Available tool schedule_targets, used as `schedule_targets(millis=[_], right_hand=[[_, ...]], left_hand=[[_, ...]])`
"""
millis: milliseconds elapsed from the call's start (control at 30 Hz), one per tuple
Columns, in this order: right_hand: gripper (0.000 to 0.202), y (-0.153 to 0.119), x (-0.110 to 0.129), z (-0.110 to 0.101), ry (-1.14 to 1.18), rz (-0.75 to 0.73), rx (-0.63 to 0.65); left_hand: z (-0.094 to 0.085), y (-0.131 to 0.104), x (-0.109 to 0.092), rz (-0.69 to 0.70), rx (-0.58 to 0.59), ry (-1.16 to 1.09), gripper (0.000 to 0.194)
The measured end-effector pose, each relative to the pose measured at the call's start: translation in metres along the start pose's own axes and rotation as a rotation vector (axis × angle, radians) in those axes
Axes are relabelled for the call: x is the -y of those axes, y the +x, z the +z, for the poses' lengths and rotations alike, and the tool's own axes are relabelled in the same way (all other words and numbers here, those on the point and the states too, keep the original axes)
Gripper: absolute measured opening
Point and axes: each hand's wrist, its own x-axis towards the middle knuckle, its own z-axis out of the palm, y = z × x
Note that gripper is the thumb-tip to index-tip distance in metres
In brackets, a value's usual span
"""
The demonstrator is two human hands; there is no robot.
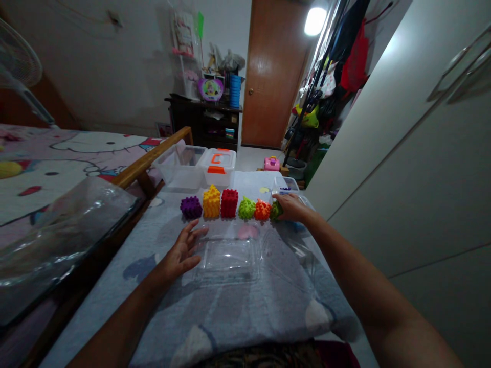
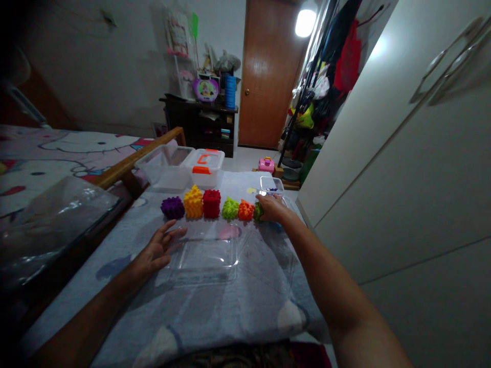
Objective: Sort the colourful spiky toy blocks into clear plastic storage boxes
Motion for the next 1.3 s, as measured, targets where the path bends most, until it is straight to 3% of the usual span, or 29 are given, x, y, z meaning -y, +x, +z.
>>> schedule_targets(millis=[233,400,533,667,800,900,1100,1300], right_hand=[[0.073,-0.005,0.002,-0.006,0.008,0.001,-0.013],[0.076,-0.014,0.013,-0.029,0.088,0.022,-0.054],[0.071,-0.027,0.049,-0.061,0.141,-0.058,-0.079],[0.058,-0.036,0.113,-0.081,0.209,-0.280,-0.044],[0.047,-0.031,0.170,-0.069,0.207,-0.441,0.085],[0.044,-0.019,0.194,-0.047,0.136,-0.472,0.174],[0.047,-0.011,0.210,-0.015,0.084,-0.429,0.216],[0.060,-0.012,0.208,-0.006,0.125,-0.444,0.161]], left_hand=[[0.001,-0.002,-0.005,-0.011,0.003,0.003,0.097],[0.004,-0.003,-0.007,0.015,0.040,-0.009,0.107],[0.004,-0.004,-0.001,0.053,0.084,0.008,0.116],[0.006,-0.007,-0.003,0.065,0.110,0.037,0.128],[0.010,-0.009,-0.008,0.049,0.120,0.048,0.131],[0.012,-0.010,-0.008,0.057,0.120,0.038,0.127],[0.010,-0.009,-0.005,0.093,0.131,0.090,0.121],[0.011,-0.009,-0.006,0.082,0.142,0.053,0.121]])
